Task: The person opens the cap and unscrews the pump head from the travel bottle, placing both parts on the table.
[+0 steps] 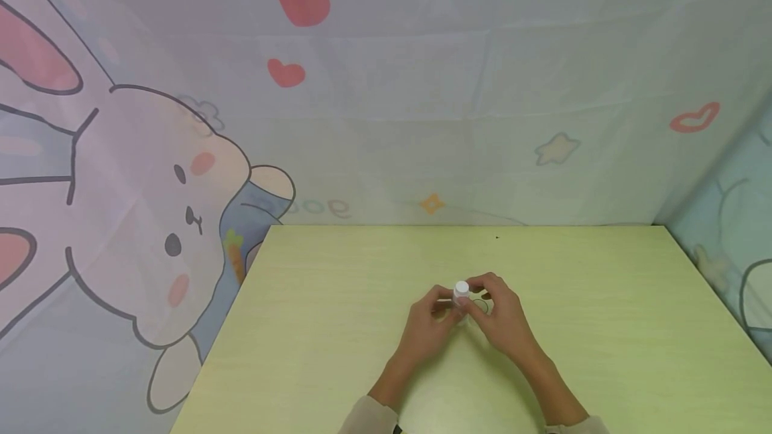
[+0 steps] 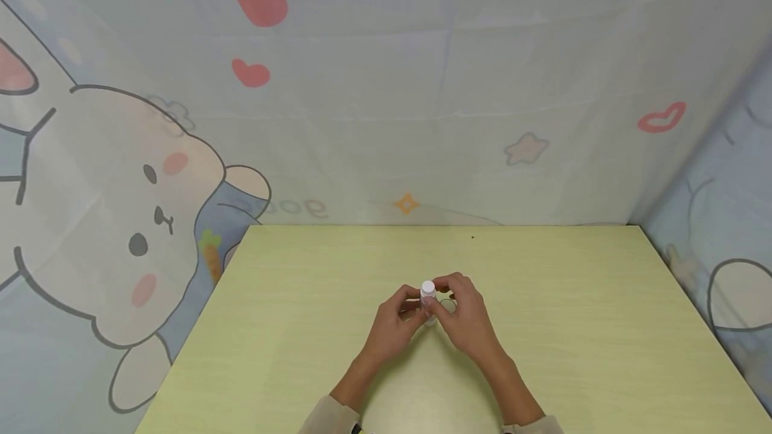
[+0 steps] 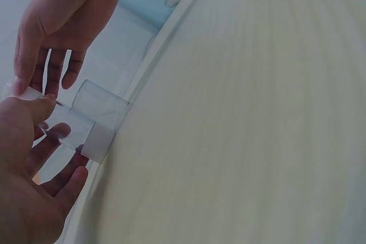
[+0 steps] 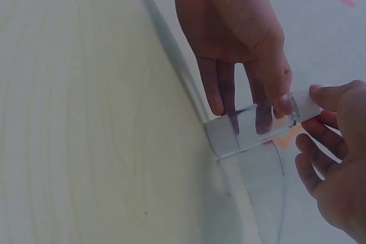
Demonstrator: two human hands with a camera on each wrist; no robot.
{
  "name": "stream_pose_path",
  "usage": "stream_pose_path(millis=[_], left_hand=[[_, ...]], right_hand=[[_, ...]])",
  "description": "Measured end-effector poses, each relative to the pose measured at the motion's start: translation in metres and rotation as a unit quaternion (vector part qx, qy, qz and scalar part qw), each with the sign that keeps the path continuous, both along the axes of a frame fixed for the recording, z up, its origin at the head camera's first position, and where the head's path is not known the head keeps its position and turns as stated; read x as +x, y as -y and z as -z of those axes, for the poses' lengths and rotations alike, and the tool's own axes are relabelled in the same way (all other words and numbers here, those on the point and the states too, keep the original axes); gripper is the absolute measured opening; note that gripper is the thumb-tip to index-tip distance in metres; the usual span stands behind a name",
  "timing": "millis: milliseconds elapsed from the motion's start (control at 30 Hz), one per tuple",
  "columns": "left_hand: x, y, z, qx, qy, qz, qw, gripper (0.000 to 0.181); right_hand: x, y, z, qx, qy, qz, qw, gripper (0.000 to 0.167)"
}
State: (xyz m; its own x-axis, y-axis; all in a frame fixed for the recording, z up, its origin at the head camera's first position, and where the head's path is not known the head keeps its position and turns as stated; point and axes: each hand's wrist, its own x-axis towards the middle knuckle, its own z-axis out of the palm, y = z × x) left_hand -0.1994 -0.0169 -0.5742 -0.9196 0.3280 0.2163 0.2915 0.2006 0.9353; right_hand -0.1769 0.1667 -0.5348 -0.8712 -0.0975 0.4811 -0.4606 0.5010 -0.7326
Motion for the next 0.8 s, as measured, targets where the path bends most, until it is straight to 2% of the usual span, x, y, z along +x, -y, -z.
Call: stream_pose_path(millis=[367,800], left_hand=[[0.0003,-0.0006,0.001,0.008,-0.008,0.003,0.9999,0.023],[-0.0002,0.0003,0.0008,-0.003,-0.002,0.004,1.0,0.023]], right_hand=[[-0.0012,-0.0025,0.0021,0.015,-0.039,-0.025,0.9988,0.025],[-0.0001,-0.0024,-0.0005,0.016,-0.019,-0.04,0.9989,0.023]])
